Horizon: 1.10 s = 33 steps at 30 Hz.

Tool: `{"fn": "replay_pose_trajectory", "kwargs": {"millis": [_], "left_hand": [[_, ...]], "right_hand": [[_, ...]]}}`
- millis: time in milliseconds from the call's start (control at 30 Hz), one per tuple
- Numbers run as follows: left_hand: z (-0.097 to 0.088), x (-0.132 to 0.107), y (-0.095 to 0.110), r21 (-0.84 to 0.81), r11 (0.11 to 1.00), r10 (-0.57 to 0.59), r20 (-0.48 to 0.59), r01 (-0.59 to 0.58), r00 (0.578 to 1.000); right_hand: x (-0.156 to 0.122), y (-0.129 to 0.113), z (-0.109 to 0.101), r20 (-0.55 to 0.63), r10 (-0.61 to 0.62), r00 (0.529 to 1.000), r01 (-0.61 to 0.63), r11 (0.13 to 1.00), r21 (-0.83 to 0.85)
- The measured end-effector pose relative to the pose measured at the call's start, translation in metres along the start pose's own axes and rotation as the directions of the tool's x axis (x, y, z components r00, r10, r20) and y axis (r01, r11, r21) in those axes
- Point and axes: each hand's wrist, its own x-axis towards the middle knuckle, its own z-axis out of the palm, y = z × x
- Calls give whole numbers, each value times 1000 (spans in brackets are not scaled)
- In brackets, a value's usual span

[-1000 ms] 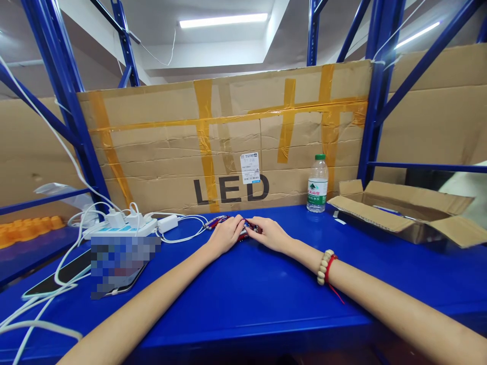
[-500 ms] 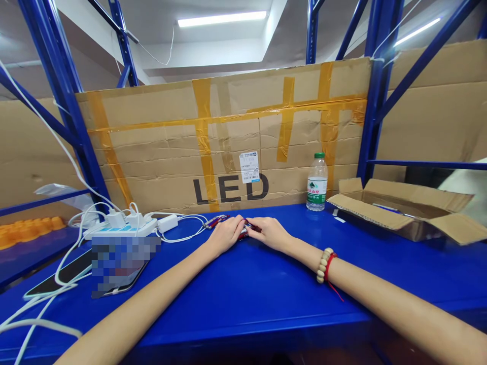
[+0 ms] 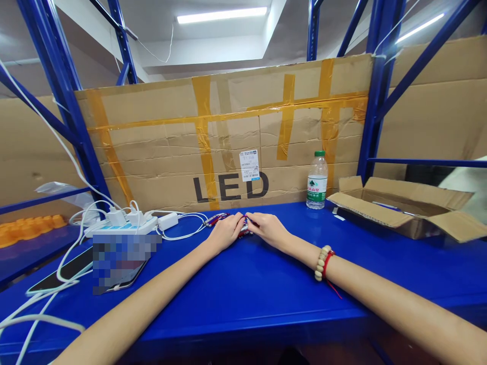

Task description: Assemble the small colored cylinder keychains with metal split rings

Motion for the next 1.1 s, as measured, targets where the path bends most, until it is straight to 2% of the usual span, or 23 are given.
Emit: {"fn": "replay_pose_trajectory", "kwargs": {"millis": [267, 433, 567, 900, 1000, 1100], "left_hand": [[-2, 0, 3, -22, 999, -32, -1, 32, 999], [-4, 0, 4, -99, 991, -91, -9, 89, 996], [-3, -1, 5, -113, 988, -105, -12, 103, 994], [2, -3, 2, -9, 1000, 21, -120, -22, 993], [1, -3, 5, 44, 987, 158, -54, -155, 986], [0, -3, 8, 105, 955, 278, 17, -278, 960]], "right_hand": [[0, 2, 0, -15, -20, 1000, 20, 1000, -14], [0, 5, 0, -103, -3, 995, 10, 998, 69], [0, 6, 0, -130, 36, 991, -16, 988, 153], [0, 6, 4, -156, 55, 986, -15, 969, 248], [2, 4, 4, -178, 110, 978, -52, 951, 305], [3, 5, 4, -207, 182, 961, -98, 927, 362]]}}
